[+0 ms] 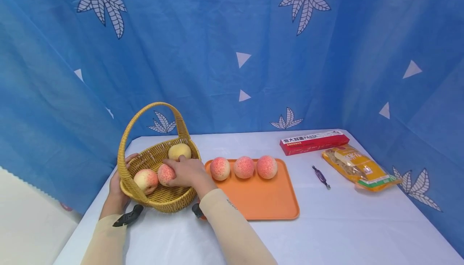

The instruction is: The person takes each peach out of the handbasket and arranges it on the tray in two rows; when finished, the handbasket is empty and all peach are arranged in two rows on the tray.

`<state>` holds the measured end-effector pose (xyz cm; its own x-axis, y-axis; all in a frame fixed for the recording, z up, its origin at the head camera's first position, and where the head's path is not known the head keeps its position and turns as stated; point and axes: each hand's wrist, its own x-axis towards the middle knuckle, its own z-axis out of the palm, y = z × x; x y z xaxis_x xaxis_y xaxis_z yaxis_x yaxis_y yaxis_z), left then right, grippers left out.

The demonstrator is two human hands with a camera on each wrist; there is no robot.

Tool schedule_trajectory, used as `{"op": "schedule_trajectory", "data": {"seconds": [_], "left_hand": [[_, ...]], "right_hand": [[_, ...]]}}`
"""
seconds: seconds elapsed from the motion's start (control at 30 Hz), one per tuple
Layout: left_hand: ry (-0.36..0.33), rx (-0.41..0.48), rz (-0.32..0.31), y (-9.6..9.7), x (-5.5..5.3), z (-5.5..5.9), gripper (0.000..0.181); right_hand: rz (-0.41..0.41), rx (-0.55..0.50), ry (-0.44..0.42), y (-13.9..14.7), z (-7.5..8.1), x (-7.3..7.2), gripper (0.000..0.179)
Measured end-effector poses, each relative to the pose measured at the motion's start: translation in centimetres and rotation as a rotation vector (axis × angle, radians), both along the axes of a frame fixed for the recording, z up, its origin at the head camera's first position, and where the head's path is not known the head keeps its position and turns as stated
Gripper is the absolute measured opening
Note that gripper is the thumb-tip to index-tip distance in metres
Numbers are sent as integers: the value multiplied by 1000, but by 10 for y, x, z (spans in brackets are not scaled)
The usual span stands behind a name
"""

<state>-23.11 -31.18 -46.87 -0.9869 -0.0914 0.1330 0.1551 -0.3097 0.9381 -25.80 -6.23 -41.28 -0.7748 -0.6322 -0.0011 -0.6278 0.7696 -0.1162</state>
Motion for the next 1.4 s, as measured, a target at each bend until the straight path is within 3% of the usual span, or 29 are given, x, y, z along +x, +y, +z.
{"op": "schedule_trajectory", "data": {"seconds": [0.17,0.37,0.67,1.4], "left_hand": [[16,30,-11,-1,-1,-2,38],[-13,20,15,-2,-3,-4,41],[-28,31,25,-3,-2,-6,45],[-40,6,30,-8,3,-8,44]], "right_hand": [[2,31,4,-1,-1,0,79],[0,23,31,-2,-5,-1,79],[16,-110,30,2,-4,1,76],[29,-252,57,9,-12,12,79]]}}
